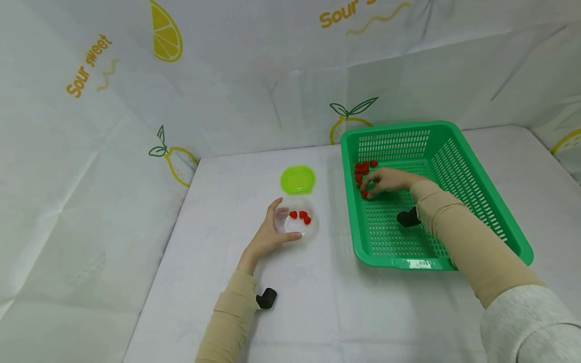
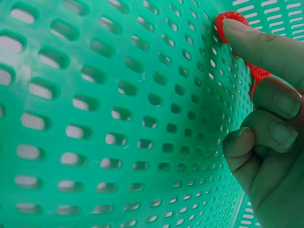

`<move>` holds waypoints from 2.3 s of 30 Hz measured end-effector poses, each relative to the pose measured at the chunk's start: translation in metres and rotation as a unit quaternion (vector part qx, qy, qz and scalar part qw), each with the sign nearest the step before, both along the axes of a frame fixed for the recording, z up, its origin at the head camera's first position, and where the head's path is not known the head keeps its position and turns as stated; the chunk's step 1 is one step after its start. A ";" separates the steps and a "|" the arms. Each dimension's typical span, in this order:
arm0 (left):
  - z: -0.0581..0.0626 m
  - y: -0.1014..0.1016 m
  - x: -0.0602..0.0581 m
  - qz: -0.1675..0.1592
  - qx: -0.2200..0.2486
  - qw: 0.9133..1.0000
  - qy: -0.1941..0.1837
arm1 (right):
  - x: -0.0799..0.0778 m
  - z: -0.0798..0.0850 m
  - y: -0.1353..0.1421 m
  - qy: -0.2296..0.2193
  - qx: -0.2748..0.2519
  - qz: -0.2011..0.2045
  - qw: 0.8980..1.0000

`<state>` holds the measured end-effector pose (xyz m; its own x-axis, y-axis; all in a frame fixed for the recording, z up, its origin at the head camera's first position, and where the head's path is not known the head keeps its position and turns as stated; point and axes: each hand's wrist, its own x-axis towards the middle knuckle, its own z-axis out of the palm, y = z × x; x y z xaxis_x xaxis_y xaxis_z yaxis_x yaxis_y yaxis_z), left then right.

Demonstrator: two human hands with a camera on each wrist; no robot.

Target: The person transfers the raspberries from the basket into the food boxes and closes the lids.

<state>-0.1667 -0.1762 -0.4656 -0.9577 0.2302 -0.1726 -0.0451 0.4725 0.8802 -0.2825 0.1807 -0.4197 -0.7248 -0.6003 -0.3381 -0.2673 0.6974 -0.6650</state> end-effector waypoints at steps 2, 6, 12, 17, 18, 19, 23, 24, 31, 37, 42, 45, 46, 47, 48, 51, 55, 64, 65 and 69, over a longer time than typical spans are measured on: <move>0.000 0.000 0.000 0.001 0.000 1.000 -0.001 | 0.000 0.000 0.000 -0.002 -0.003 -0.003 1.000; 0.001 0.000 0.001 0.003 0.000 1.000 -0.002 | 0.001 0.000 0.000 -0.002 -0.008 -0.003 1.000; 0.001 0.001 0.000 0.003 -0.001 1.000 -0.002 | 0.003 0.002 -0.001 -0.007 -0.007 -0.005 1.000; 0.001 0.001 0.001 0.003 -0.003 1.000 0.000 | 0.003 0.002 -0.001 -0.014 -0.007 -0.005 1.000; 0.001 0.000 0.001 0.002 -0.003 1.000 0.000 | 0.002 0.002 -0.001 -0.016 -0.007 -0.004 1.000; 0.001 0.000 0.001 0.002 -0.003 1.000 0.000 | 0.002 0.002 -0.001 -0.019 -0.009 -0.004 1.000; 0.000 0.000 0.000 0.002 -0.004 1.000 -0.003 | 0.000 0.001 0.001 -0.029 -0.013 -0.007 0.999; 0.000 0.000 0.000 0.001 -0.004 1.000 -0.003 | 0.000 0.001 0.002 -0.033 -0.015 -0.010 0.999; 0.001 0.000 0.000 0.001 0.000 1.000 -0.002 | -0.002 0.002 0.004 -0.058 -0.026 -0.025 0.998; 0.001 0.000 0.000 0.000 0.003 1.000 -0.003 | 0.000 0.009 0.004 -0.073 -0.044 -0.035 0.996; 0.001 0.000 0.000 0.000 0.002 1.000 -0.001 | 0.000 0.013 0.005 -0.082 -0.070 -0.038 0.993; 0.000 0.000 0.000 -0.002 0.001 1.000 0.000 | 0.001 0.014 0.006 -0.089 -0.089 -0.043 0.991; 0.000 0.000 0.000 -0.002 0.000 1.000 0.000 | 0.001 0.015 0.006 -0.090 -0.093 -0.047 0.991; 0.000 0.000 0.000 -0.002 -0.001 1.000 0.001 | 0.001 0.015 0.006 -0.091 -0.097 -0.050 0.990; 0.000 -0.001 -0.001 -0.002 -0.001 1.000 0.003 | 0.001 0.016 0.006 -0.092 -0.101 -0.055 0.989; -0.001 -0.001 -0.001 -0.002 -0.003 1.000 0.006 | 0.001 0.018 0.005 -0.097 -0.110 -0.062 0.987; -0.001 -0.001 -0.001 -0.004 -0.002 1.000 0.005 | 0.002 0.021 0.006 -0.099 -0.131 -0.057 0.985; -0.002 -0.002 -0.002 -0.005 0.001 1.000 0.001 | 0.004 0.027 0.007 -0.106 -0.162 -0.049 0.980; -0.002 -0.002 -0.002 -0.005 0.000 1.000 0.001 | 0.004 0.028 0.007 -0.106 -0.166 -0.050 0.979; -0.001 -0.001 -0.002 -0.001 -0.004 1.000 0.004 | 0.004 0.031 0.007 -0.103 -0.183 -0.053 0.976</move>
